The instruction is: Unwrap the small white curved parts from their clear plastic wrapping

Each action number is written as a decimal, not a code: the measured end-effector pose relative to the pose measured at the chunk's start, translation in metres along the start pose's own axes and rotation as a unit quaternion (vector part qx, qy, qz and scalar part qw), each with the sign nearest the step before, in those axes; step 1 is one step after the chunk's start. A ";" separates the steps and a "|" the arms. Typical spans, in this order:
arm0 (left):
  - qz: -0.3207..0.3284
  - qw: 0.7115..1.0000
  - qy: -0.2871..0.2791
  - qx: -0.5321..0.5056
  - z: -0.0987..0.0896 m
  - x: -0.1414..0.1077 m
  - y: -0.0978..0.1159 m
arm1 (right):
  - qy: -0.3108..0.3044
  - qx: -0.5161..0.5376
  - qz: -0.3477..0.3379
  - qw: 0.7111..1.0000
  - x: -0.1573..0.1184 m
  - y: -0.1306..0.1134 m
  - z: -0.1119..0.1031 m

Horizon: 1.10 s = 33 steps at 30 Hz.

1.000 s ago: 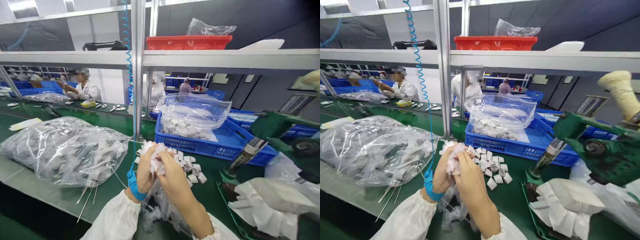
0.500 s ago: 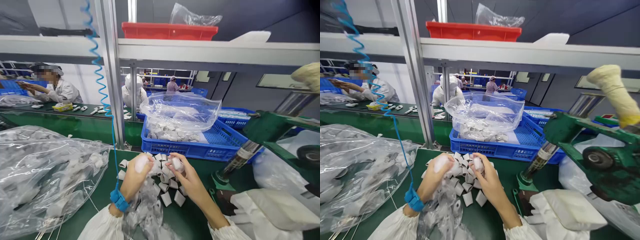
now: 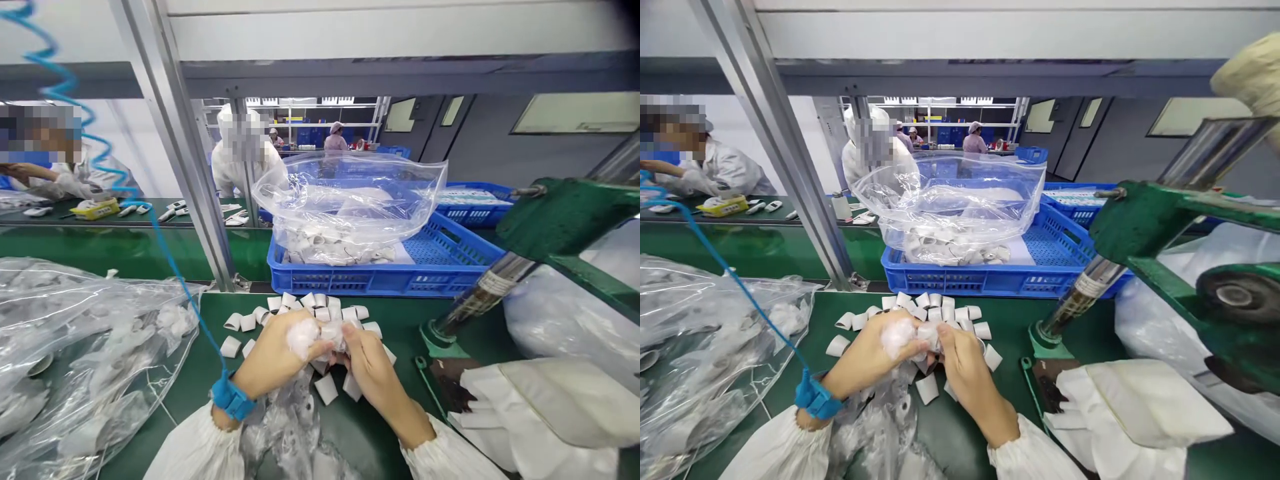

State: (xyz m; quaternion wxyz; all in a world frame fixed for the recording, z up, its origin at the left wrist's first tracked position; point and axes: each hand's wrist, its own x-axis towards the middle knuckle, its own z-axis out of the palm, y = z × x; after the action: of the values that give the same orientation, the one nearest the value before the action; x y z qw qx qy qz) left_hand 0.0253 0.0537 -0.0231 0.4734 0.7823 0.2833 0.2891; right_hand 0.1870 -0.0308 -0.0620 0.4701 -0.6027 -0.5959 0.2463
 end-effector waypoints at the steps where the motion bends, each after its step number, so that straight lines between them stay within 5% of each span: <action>1: 0.000 1.000 -0.002 -0.011 -0.001 0.000 -0.002 | 0.007 0.000 -0.002 1.000 0.000 0.000 -0.001; 13: -0.017 0.996 0.068 0.051 -0.025 -0.002 -0.020 | 0.105 0.049 0.037 0.993 0.008 0.002 -0.005; 19: -0.022 0.988 0.151 0.032 -0.030 -0.002 -0.023 | 0.125 0.020 0.066 0.990 0.010 0.002 -0.015; 21: -0.029 0.984 0.171 0.034 -0.032 -0.001 -0.025 | 0.076 -0.006 0.055 0.996 0.008 -0.009 -0.022; 23: -0.038 0.978 0.196 0.058 -0.033 -0.001 -0.027 | -0.041 -0.045 0.038 0.997 0.002 -0.022 -0.029; 27: -0.033 0.976 0.212 0.048 -0.036 0.000 -0.030 | -0.280 -0.120 0.081 0.949 -0.013 -0.045 -0.034; 33: -0.025 0.985 0.170 0.021 -0.042 0.001 -0.032 | -0.370 -0.252 0.111 0.887 -0.029 -0.050 -0.018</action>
State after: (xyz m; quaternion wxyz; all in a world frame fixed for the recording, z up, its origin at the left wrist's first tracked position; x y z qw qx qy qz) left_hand -0.0098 0.0913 -0.0362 0.4092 0.7240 0.3854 0.3998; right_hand 0.1735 -0.0708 -0.0188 0.0174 -0.6282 -0.6977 0.3439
